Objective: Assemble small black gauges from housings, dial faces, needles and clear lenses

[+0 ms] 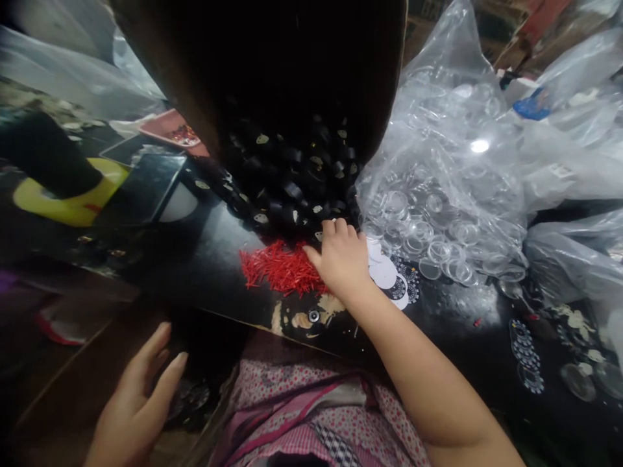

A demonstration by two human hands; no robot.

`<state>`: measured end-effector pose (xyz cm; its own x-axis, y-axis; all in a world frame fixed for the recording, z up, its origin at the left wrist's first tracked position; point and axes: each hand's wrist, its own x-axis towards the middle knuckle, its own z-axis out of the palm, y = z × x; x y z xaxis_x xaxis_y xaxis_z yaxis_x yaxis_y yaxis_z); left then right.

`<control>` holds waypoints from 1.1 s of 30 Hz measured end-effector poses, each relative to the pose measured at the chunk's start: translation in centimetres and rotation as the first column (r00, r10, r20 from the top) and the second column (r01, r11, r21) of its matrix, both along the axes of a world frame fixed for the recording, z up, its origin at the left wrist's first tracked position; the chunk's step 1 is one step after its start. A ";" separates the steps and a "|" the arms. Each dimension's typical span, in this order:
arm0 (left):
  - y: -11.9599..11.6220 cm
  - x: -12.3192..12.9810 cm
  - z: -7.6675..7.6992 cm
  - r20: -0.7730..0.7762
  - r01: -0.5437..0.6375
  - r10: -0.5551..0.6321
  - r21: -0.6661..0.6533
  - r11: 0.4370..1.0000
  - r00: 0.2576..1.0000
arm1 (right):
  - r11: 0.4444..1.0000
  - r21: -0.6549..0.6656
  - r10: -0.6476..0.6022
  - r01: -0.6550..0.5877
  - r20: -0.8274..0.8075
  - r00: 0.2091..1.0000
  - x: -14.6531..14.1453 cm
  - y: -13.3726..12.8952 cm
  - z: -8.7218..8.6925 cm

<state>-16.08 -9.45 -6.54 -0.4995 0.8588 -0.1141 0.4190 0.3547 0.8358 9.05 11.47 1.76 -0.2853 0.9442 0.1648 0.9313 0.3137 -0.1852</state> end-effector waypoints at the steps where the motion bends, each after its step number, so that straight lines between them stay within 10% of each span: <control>1: 0.3 0.8 0.8 0.081 0.004 -0.006 0.028 1.000 0.997 | 1.000 0.010 -0.012 0.011 0.025 1.000 -0.5 0.1 0.0; 8: 3.9 7.9 5.1 0.507 0.061 -0.131 0.152 0.986 0.852 | 0.997 0.073 0.028 -0.013 -0.208 0.978 1.1 -1.0 0.3; 13: 7.0 10.3 5.6 0.909 0.078 -0.108 0.083 0.993 0.402 | 0.946 0.057 0.317 -0.319 -0.363 0.876 1.5 -7.1 1.1; 16: 7.8 11.3 5.6 0.960 0.143 -0.014 -0.027 0.989 0.280 | 0.883 -0.065 0.400 -0.465 -0.417 0.816 1.9 -9.6 1.3; 19: 7.5 12.0 5.5 0.973 0.200 0.009 -0.057 0.978 0.232 | 0.931 -0.152 0.233 -0.331 -0.450 0.862 4.3 -9.4 0.8; 23: 6.9 12.8 5.8 0.974 0.171 0.003 -0.043 0.984 0.227 | 0.980 -0.176 -0.112 0.093 -0.102 0.988 7.9 -7.2 -0.5; 26: 6.8 13.4 5.9 0.972 0.135 0.014 -0.047 0.990 0.236 | 0.974 -0.192 -0.150 0.124 -0.126 0.981 9.1 -6.2 -1.2; 33: 6.9 13.9 5.7 0.990 0.083 -0.004 -0.008 0.997 0.138 | 0.890 -0.456 -0.366 0.007 -0.704 0.609 8.9 -6.9 -1.0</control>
